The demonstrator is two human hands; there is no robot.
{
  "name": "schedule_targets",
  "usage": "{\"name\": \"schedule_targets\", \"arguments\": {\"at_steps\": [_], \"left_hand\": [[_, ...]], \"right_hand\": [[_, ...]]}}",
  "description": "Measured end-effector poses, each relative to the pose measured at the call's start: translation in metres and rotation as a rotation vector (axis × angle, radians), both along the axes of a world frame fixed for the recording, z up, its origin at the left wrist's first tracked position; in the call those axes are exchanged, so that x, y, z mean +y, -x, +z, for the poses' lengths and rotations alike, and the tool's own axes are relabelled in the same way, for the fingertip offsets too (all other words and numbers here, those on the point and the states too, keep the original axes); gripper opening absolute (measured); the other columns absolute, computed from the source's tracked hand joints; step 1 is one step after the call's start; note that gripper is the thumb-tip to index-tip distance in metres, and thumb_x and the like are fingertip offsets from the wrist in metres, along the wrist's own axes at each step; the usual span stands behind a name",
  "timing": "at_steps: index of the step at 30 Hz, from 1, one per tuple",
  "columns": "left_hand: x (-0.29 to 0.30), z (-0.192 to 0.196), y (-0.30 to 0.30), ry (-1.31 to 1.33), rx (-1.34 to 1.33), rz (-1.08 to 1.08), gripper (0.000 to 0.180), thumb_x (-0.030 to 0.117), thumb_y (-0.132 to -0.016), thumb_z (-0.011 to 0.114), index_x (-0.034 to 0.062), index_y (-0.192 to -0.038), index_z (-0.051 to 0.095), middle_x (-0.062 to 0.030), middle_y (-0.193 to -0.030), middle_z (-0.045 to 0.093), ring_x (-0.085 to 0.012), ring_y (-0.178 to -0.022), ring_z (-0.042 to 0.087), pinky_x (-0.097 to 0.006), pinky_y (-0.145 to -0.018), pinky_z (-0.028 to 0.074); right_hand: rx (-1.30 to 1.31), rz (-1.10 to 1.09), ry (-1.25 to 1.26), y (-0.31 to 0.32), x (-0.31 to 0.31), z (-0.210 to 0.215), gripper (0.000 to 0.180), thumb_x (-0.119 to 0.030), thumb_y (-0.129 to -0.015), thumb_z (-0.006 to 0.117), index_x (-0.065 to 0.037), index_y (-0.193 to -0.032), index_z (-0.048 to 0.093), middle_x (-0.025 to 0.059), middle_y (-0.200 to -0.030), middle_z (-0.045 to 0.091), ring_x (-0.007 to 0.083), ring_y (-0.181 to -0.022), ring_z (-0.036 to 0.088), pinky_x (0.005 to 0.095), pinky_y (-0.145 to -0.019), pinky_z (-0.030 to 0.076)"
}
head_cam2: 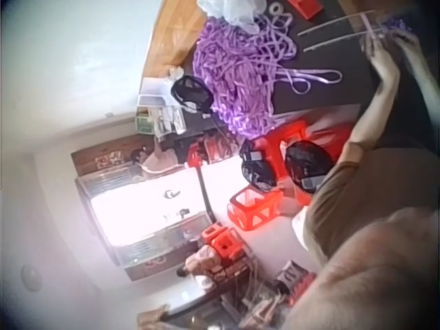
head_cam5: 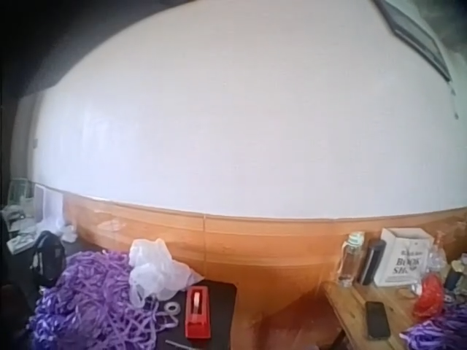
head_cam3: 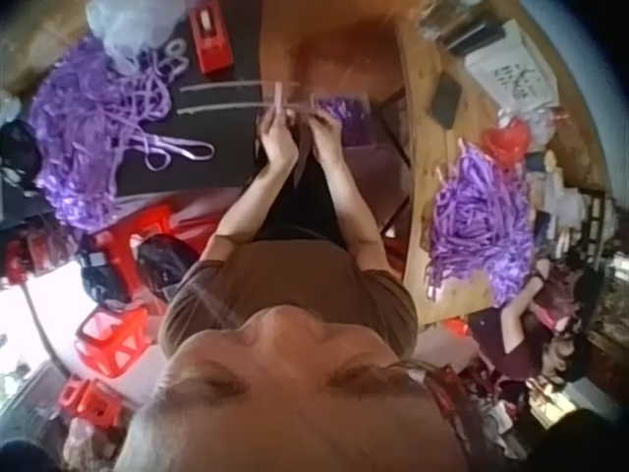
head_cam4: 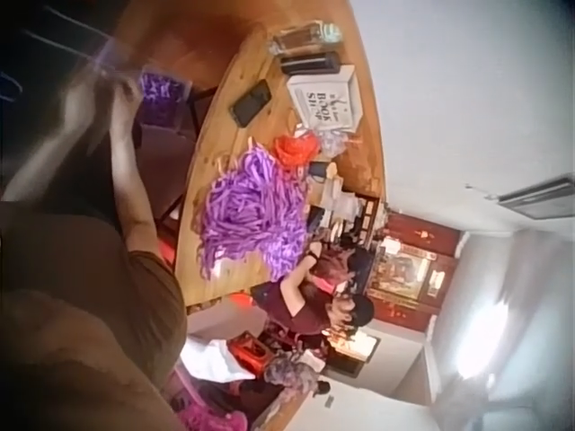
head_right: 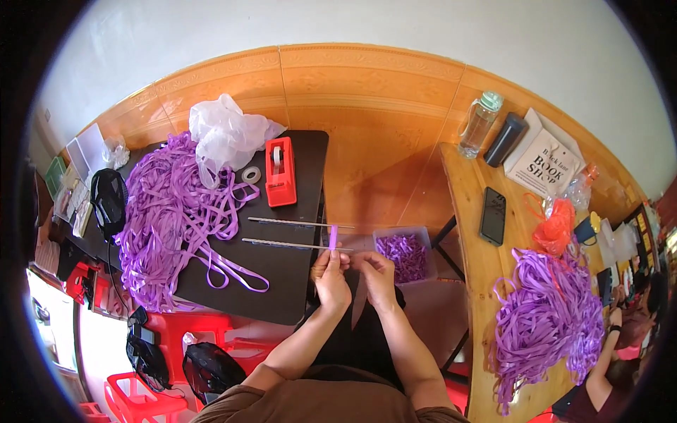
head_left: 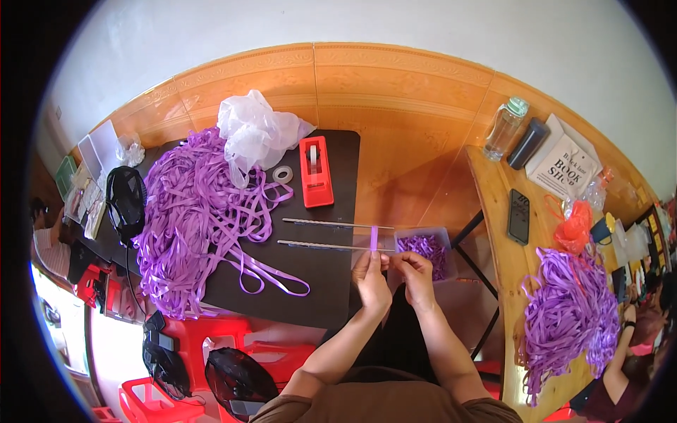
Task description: Tying and organizing purple ribbons around a metal frame to create decorations.
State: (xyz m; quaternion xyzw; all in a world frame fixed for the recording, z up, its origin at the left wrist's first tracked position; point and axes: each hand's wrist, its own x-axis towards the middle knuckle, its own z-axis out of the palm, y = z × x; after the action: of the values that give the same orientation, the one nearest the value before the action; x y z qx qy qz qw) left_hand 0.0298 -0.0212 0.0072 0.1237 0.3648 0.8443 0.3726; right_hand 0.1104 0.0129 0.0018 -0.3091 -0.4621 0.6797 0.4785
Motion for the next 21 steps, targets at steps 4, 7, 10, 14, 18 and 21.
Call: {"name": "schedule_targets", "arguments": {"at_steps": [4, 7, 10, 14, 18, 21], "left_hand": [[0.0, 0.01, -0.003, 0.059, 0.062, 0.084, 0.017, 0.011, -0.094, 0.05, 0.0045, -0.081, 0.06, 0.0016, -0.073, 0.058, -0.0059, -0.066, 0.049, -0.02, -0.062, 0.039], [-0.001, 0.012, -0.002, 0.071, 0.136, 0.098, 0.016, 0.009, -0.094, 0.051, 0.0037, -0.083, 0.06, 0.0011, -0.072, 0.059, -0.0055, -0.065, 0.051, -0.019, -0.061, 0.04], [-0.006, 0.018, 0.0, 0.099, 0.187, 0.066, 0.018, 0.011, -0.095, 0.048, 0.0038, -0.081, 0.059, 0.0018, -0.073, 0.057, -0.0052, -0.066, 0.048, -0.02, -0.062, 0.038], [-0.009, 0.019, 0.003, 0.105, 0.14, 0.034, 0.017, 0.008, -0.094, 0.049, 0.0045, -0.081, 0.06, 0.0003, -0.075, 0.06, -0.0061, -0.067, 0.053, -0.019, -0.061, 0.041], [-0.013, 0.025, 0.005, 0.12, 0.091, -0.028, 0.014, 0.012, -0.093, 0.053, 0.0051, -0.085, 0.062, -0.0005, -0.079, 0.062, -0.0072, -0.07, 0.055, -0.02, -0.064, 0.041], [-0.019, 0.036, 0.012, 0.145, 0.101, -0.094, 0.016, 0.022, -0.09, 0.059, 0.0066, -0.09, 0.063, -0.0004, -0.083, 0.063, -0.0078, -0.077, 0.055, -0.023, -0.07, 0.04]], "right_hand": [[0.01, -0.051, 0.076, -0.007, -0.012, -0.003, 0.008, 0.0, -0.083, 0.058, 0.003, -0.087, 0.065, 0.005, -0.081, 0.064, 0.0091, -0.074, 0.056, 0.021, -0.069, 0.043], [-0.005, -0.064, 0.077, -0.013, -0.016, -0.009, 0.008, 0.0, -0.083, 0.058, 0.003, -0.086, 0.064, 0.0046, -0.08, 0.064, 0.009, -0.074, 0.056, 0.0207, -0.069, 0.043], [-0.033, -0.089, 0.038, -0.02, -0.016, -0.018, 0.008, 0.0, -0.082, 0.057, 0.003, -0.085, 0.064, 0.0041, -0.08, 0.063, 0.0092, -0.073, 0.056, 0.0208, -0.069, 0.042], [-0.014, -0.083, 0.028, -0.031, -0.021, -0.027, 0.008, 0.0, -0.082, 0.057, 0.002, -0.085, 0.064, 0.0043, -0.08, 0.064, 0.0095, -0.073, 0.056, 0.0214, -0.068, 0.043], [-0.069, -0.119, 0.005, -0.04, -0.03, -0.034, 0.009, -0.009, -0.082, 0.065, -0.001, -0.087, 0.066, 0.0029, -0.08, 0.066, 0.0074, -0.07, 0.058, 0.0185, -0.063, 0.041], [-0.103, -0.154, 0.009, -0.049, -0.04, -0.036, 0.009, -0.009, -0.081, 0.067, -0.002, -0.087, 0.067, 0.0028, -0.08, 0.066, 0.0077, -0.07, 0.059, 0.0187, -0.062, 0.042]]}}
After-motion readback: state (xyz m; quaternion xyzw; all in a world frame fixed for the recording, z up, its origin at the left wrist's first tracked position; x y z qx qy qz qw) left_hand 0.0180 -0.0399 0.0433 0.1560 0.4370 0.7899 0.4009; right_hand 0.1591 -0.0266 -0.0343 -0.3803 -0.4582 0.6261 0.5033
